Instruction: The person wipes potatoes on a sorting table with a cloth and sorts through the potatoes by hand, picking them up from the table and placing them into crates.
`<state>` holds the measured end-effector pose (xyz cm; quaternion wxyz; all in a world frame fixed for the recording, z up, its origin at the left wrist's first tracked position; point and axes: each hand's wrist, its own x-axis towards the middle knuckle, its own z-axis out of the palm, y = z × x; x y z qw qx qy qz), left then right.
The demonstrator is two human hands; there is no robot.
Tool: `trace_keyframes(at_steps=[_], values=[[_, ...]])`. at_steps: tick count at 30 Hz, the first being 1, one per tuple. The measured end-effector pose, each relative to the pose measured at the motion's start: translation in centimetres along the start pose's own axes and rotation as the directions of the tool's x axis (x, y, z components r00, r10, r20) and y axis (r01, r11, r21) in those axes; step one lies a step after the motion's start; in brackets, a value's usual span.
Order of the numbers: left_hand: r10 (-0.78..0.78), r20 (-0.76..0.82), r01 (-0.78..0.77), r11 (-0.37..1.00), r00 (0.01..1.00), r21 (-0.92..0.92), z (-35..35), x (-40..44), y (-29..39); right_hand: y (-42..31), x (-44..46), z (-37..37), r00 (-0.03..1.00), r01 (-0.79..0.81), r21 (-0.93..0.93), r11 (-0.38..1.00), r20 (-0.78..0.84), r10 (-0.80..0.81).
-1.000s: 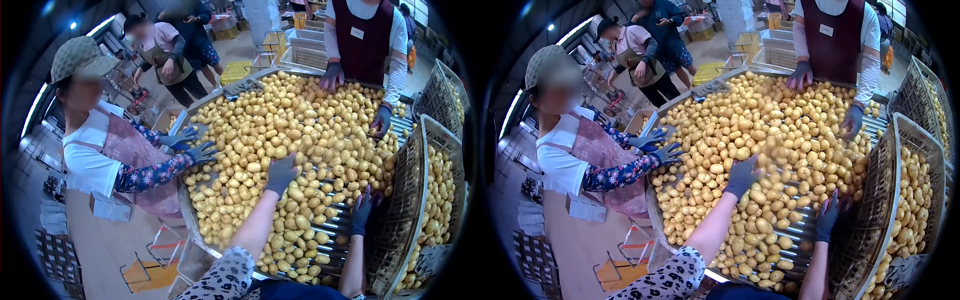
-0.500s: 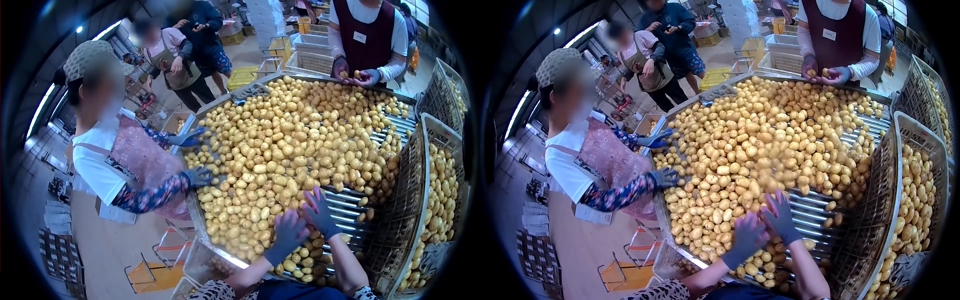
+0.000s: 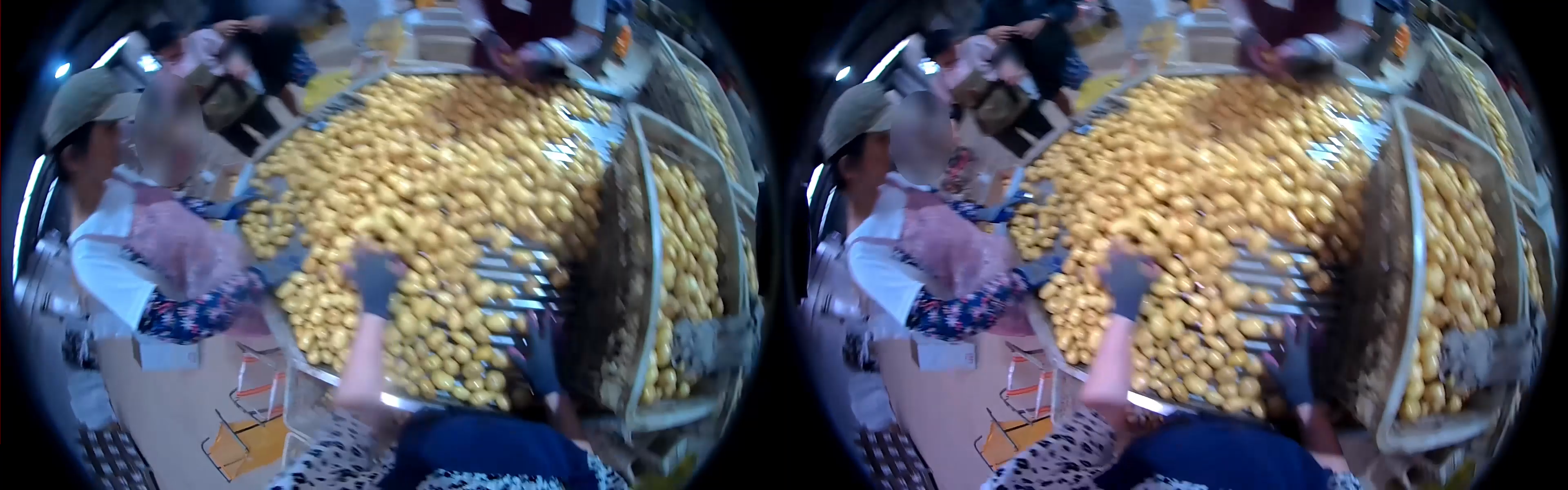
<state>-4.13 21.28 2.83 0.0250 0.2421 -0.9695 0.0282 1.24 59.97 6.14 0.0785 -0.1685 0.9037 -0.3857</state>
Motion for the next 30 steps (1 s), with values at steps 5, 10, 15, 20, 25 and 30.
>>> trace_keyframes(at_steps=[5, 10, 15, 20, 25, 30], values=[[0.078, -0.266, -0.114, 0.986, 0.961, -0.123, -5.5, -1.4, -5.0, -5.0, 1.2, 1.3, 0.985, -0.105, -0.306, 0.946, 0.097, 0.141], [0.19, -0.239, -0.273, 0.88, 0.952, -0.389, -6.4, -10.4, -1.0, -8.5, 5.8, 4.7, 0.941, 0.19, 0.169, 0.967, 0.25, -0.229], [0.138, -0.106, -0.17, 0.9, 0.985, -0.402, -4.1, -19.7, -3.0, -6.8, 12.1, 4.6, 0.948, 0.296, -0.111, 0.949, -0.087, -0.306], [0.142, -0.096, -0.168, 0.907, 0.985, -0.386, -3.4, -19.9, -3.1, -9.5, 23.6, 3.7, 0.868, 0.445, -0.27, 0.854, -0.102, -0.485], [0.131, -0.066, -0.147, 0.897, 0.989, -0.416, -4.3, -19.6, -2.8, -10.5, 30.4, 9.7, 0.958, 0.188, -0.657, 0.73, -0.04, -0.283], [0.138, -0.067, -0.153, 0.906, 0.988, -0.395, -4.2, -19.4, -2.8, -12.5, 23.2, 10.4, 0.914, 0.391, -0.221, 0.893, 0.209, -0.349]])
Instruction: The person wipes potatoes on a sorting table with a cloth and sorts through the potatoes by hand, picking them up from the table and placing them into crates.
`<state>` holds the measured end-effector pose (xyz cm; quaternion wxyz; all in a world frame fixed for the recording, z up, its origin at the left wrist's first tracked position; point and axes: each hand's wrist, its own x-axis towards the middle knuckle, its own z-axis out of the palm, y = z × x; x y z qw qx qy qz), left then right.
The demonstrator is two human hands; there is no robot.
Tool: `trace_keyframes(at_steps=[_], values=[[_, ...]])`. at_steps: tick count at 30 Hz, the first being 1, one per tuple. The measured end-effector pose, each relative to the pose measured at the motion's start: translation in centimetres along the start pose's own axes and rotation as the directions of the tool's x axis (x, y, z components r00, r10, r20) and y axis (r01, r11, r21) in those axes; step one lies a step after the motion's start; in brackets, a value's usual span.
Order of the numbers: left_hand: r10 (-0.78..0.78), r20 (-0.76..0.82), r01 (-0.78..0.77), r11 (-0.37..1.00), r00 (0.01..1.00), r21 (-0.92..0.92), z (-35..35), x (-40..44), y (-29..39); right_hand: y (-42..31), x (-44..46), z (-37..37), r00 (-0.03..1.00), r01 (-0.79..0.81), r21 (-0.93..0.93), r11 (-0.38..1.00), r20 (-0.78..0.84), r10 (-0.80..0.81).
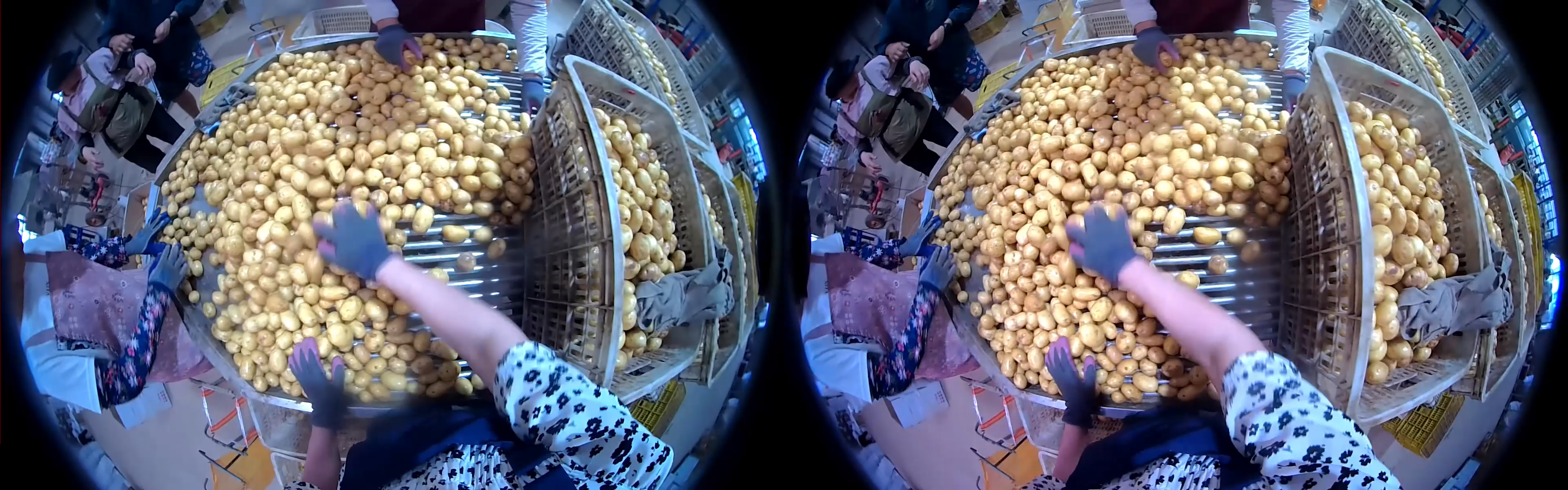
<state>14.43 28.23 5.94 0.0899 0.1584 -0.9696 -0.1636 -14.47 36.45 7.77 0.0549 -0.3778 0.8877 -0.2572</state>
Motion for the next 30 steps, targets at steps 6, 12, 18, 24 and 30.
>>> trace_keyframes(at_steps=[6, 12, 18, 24, 30], values=[[0.065, -0.046, -0.065, 0.998, 0.997, -0.008, 0.9, -0.5, -1.2, -2.8, -12.7, 1.4, 0.989, 0.082, 0.083, 0.993, -0.128, -0.071], [0.051, -0.035, -0.051, 0.999, 0.998, 0.004, 0.8, -1.0, -1.2, 7.0, -11.3, -8.8, 0.868, -0.426, 0.038, 0.904, -0.264, 0.42], [0.052, -0.071, -0.056, 0.997, 0.996, -0.051, 0.8, -0.2, -0.7, 12.4, -7.1, -5.8, 0.894, -0.443, -0.424, 0.79, -0.272, 0.356], [-0.047, -0.036, 0.042, 0.992, 0.998, -0.119, 0.2, 1.1, 0.8, 11.0, -6.9, -5.7, 0.89, -0.445, -0.511, 0.735, -0.165, 0.424], [0.03, -0.073, -0.058, 0.901, 0.997, -0.431, -1.0, 4.3, 4.8, 6.9, -13.1, -2.9, 0.942, -0.232, -0.388, 0.892, -0.319, 0.107]])
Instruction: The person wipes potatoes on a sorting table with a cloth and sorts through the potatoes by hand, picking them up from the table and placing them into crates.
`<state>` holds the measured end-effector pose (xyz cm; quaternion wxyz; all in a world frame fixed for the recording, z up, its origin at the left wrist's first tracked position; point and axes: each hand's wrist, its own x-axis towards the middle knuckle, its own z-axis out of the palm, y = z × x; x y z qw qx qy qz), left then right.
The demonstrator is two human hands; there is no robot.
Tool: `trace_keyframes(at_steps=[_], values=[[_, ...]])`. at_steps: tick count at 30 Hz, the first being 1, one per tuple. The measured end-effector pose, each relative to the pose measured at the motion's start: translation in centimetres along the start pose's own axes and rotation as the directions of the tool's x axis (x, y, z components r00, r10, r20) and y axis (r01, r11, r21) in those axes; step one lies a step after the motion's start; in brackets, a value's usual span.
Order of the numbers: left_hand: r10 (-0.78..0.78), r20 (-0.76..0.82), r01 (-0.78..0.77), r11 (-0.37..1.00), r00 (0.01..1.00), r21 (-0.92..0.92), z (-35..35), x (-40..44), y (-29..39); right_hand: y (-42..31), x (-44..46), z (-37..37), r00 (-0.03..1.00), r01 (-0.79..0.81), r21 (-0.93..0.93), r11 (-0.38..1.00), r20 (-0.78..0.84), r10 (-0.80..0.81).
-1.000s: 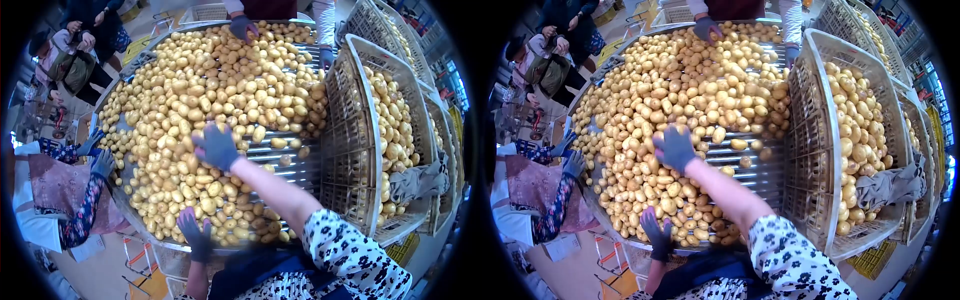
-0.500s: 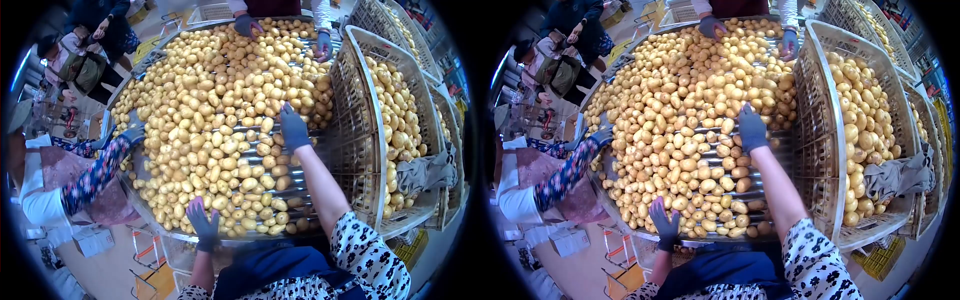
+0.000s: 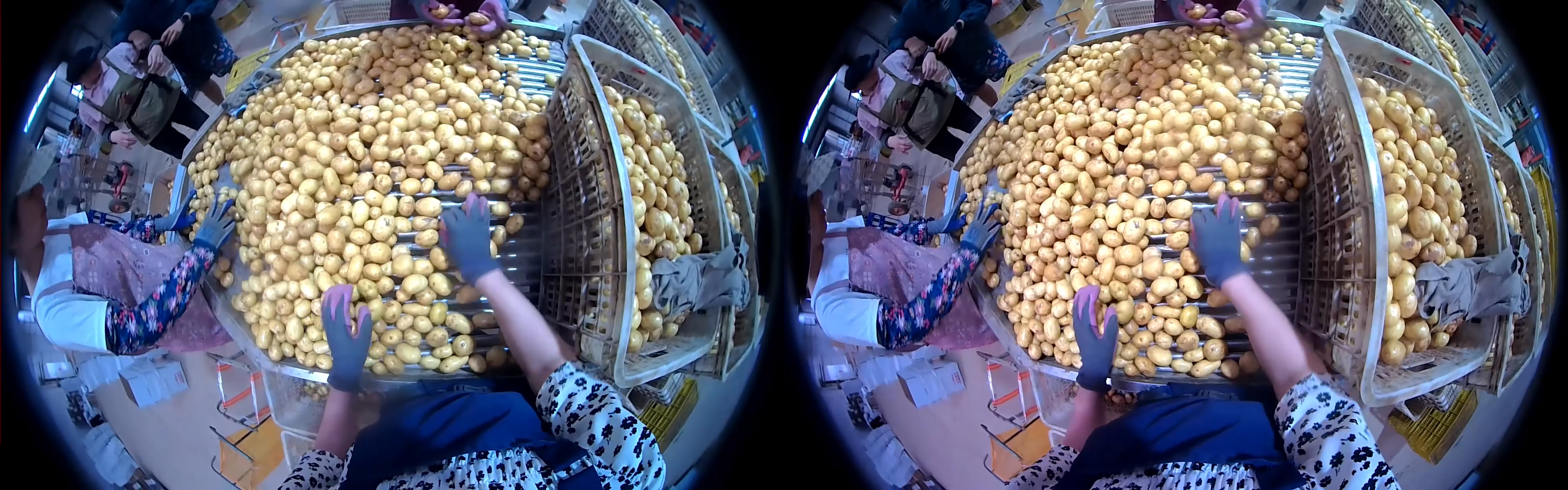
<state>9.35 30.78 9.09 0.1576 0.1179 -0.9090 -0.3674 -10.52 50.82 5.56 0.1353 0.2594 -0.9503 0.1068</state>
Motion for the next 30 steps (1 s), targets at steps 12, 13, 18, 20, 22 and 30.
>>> trace_keyframes(at_steps=[12, 13, 18, 20, 22, 30], values=[[0.059, 0.313, -0.146, 0.954, 0.948, 0.262, 7.6, 19.2, -3.7, 1.2, -3.7, -5.7, 0.67, -0.453, 0.767, -0.454, 0.629, 0.394], [0.045, 0.323, -0.156, 0.932, 0.945, 0.328, 8.0, 19.7, -3.3, 3.0, -3.3, -5.5, 0.678, -0.492, 0.821, -0.291, 0.571, 0.464], [0.107, 0.38, -0.232, 0.925, 0.919, 0.301, 8.2, 19.8, -3.9, 9.3, -1.1, 1.7, 0.74, -0.279, 0.959, 0.051, 0.181, 0.648], [0.071, 0.478, -0.268, 0.895, 0.875, 0.356, 7.7, 19.7, -2.4, 10.7, -0.3, 4.9, 0.677, -0.273, 0.962, -0.019, 0.206, 0.706], [0.045, 0.514, -0.293, 0.863, 0.856, 0.412, 7.9, 19.5, -1.5, 11.1, 0.2, 6.1, 0.882, -0.347, 0.457, 0.819, -0.138, 0.45], [0.025, 0.458, -0.271, 0.833, 0.889, 0.482, 9.2, 19.4, -1.4, 8.5, 2.4, 2.0, 0.928, -0.371, 0.228, 0.9, 0.099, 0.358]])
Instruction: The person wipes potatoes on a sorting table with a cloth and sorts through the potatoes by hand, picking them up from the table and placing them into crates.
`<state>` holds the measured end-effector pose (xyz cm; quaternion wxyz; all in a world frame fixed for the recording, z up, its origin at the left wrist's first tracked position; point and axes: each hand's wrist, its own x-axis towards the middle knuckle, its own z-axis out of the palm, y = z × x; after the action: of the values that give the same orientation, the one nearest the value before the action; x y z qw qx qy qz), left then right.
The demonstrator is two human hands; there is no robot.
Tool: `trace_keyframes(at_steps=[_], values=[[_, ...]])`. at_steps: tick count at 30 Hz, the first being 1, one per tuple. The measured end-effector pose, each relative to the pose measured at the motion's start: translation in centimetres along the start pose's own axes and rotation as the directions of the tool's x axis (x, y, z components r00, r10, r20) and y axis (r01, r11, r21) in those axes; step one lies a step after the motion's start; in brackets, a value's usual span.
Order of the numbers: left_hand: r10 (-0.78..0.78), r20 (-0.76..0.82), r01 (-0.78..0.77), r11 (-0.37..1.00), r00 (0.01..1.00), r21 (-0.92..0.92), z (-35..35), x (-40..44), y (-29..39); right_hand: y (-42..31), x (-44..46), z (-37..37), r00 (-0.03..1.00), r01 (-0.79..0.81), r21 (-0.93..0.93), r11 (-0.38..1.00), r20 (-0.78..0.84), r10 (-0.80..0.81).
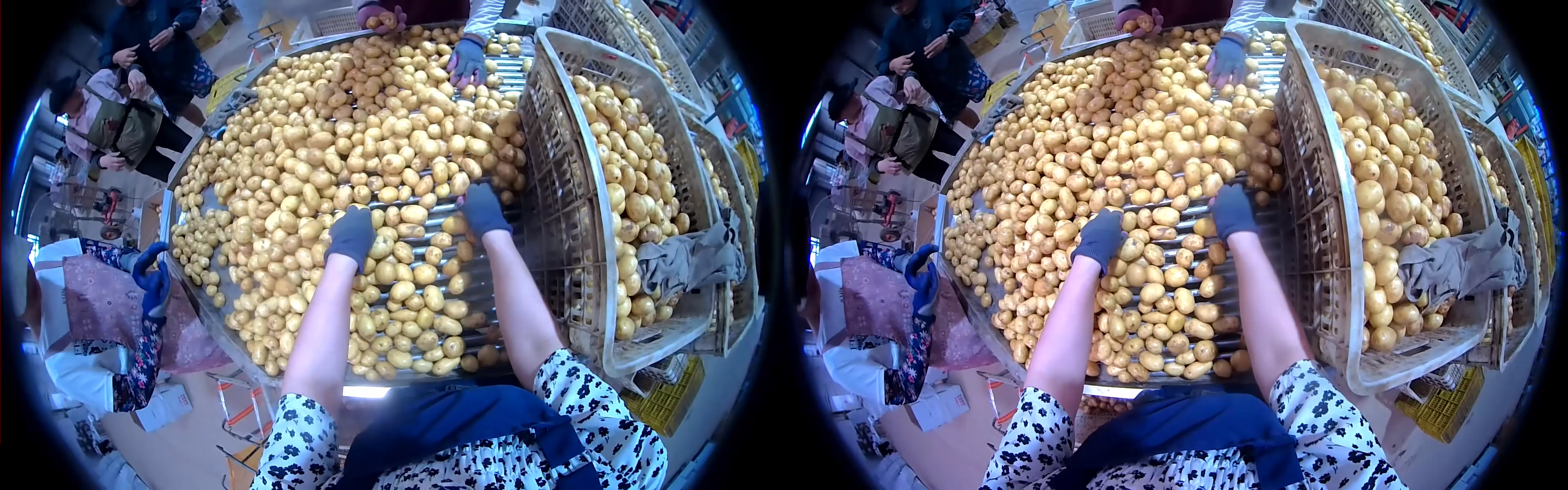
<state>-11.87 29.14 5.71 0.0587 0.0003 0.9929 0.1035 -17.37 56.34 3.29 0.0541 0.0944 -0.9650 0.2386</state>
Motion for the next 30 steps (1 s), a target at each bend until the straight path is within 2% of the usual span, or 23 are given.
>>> trace_keyframes(at_steps=[1, 2, 3, 4, 6, 7, 9, 10, 11, 12, 14, 15, 16, 17, 18, 20, 21, 22, 24, 25, 26, 28, 30], values=[[-0.046, 0.157, 0.045, 0.999, 0.987, 0.014, -0.7, 0.4, 0.4, -1.5, -0.5, -0.9, 0.992, -0.043, -0.035, 0.998, 0.117, 0.047], [-0.094, 0.309, 0.088, 0.996, 0.947, 0.032, -1.0, 0.7, 0.6, -1.5, -1.2, 0.0, 0.976, 0.047, -0.064, 0.997, 0.216, -0.032], [-0.054, 0.354, 0.058, 0.998, 0.934, 0.0, -0.7, 0.5, 0.3, -4.2, -2.3, -1.3, 0.965, -0.017, -0.097, 0.995, 0.26, 0.041], [-0.058, 0.353, 0.063, 0.998, 0.934, -0.002, 0.3, 0.0, 0.3, -5.1, -4.3, -0.9, 0.97, -0.004, -0.03, 1.0, 0.243, 0.011], [-0.155, 0.114, 0.153, 0.988, 0.981, 0.027, 2.0, -0.8, 0.9, -6.1, -6.7, -0.3, 0.97, 0.075, 0.059, 0.995, 0.227, -0.086], [-0.225, 0.157, 0.223, 0.974, 0.961, 0.031, 0.6, -1.2, 2.1, -7.1, -7.6, -1.2, 0.964, 0.016, 0.085, 0.996, 0.263, -0.038], [-0.196, 0.129, 0.203, 0.978, 0.972, -0.04, 0.4, -2.3, 2.4, -7.7, -9.0, -2.2, 0.953, -0.046, 0.109, 0.993, 0.303, 0.011], [-0.169, 0.092, 0.179, 0.977, 0.981, -0.113, 0.5, -2.9, 2.5, -6.9, -9.4, -2.4, 0.96, 0.017, 0.169, 0.985, 0.272, -0.063], [-0.118, -0.043, 0.109, 0.977, 0.992, -0.181, 0.9, -3.8, 2.2, -6.1, -9.5, -2.4, 0.963, 0.081, 0.225, 0.971, 0.234, -0.135], [-0.117, -0.044, 0.107, 0.978, 0.992, -0.181, 1.3, -4.4, 2.0, -5.4, -9.4, -2.2, 0.963, 0.081, 0.226, 0.971, 0.232, -0.135], [-0.258, -0.164, 0.07, 0.705, 0.952, -0.705, 0.0, -5.8, 2.7, -4.7, -9.4, -1.9, 0.981, -0.099, 0.407, 0.908, 0.195, 0.02], [-0.341, -0.049, 0.064, 0.311, 0.939, -0.948, -1.0, -6.9, 3.5, -4.5, -9.0, -1.9, 0.964, -0.24, 0.564, 0.79, 0.232, 0.128], [-0.368, 0.09, 0.036, -0.152, 0.925, -0.988, -2.5, -8.0, 4.8, -5.6, -9.1, -2.8, 0.963, -0.245, 0.558, 0.793, 0.238, 0.129], [-0.29, 0.119, -0.033, -0.468, 0.95, -0.883, -2.2, -9.0, 4.5, -7.6, -9.0, -4.2, 0.991, -0.065, 0.597, 0.8, 0.131, -0.018], [-0.214, 0.21, 0.007, -0.685, 0.954, -0.729, -2.0, -9.6, 4.7, -9.3, -8.8, -5.1, 0.986, 0.119, 0.62, 0.776, 0.02, -0.167], [-0.123, 0.367, 0.111, -0.825, 0.922, -0.555, -2.2, -10.7, 5.5, -11.8, -7.7, -5.6, 0.974, 0.183, 0.548, 0.817, 0.014, -0.227], [0.051, 0.31, 0.186, -0.887, 0.949, -0.423, -1.7, -11.6, 5.1, -12.5, -6.6, -5.5, 0.961, 0.245, 0.465, 0.851, 0.003, -0.278], [-0.065, 0.449, 0.097, -0.939, 0.891, -0.329, -2.9, -12.1, 6.7, -12.2, -4.8, -5.2, 0.964, 0.245, 0.399, 0.884, -0.001, -0.267], [0.104, 0.377, 0.123, -0.992, 0.92, -0.027, -1.3, -13.7, 5.3, -10.3, -1.1, -2.1, 0.969, 0.207, 0.189, 0.96, 0.098, -0.228], [0.132, 0.352, 0.123, -0.991, 0.927, 0.048, -0.9, -14.5, 5.0, -8.8, 0.3, 0.7, 0.954, 0.272, 0.065, 0.96, 0.11, -0.278], [0.175, 0.269, 0.164, -0.984, 0.947, 0.065, -0.3, -15.1, 4.5, -7.9, 1.4, 2.8, 0.934, 0.344, -0.051, 0.937, 0.125, -0.336], [0.021, 0.463, 0.065, -0.995, 0.886, -0.078, -1.1, -16.0, 5.3, -8.9, 1.6, 2.5, 0.932, 0.348, -0.125, 0.929, 0.15, -0.329], [-0.012, 0.354, 0.105, -0.945, 0.935, -0.309, -0.5, -17.1, 5.4, -7.0, 2.6, 5.6, 0.898, 0.431, -0.205, 0.879, 0.191, -0.396]])
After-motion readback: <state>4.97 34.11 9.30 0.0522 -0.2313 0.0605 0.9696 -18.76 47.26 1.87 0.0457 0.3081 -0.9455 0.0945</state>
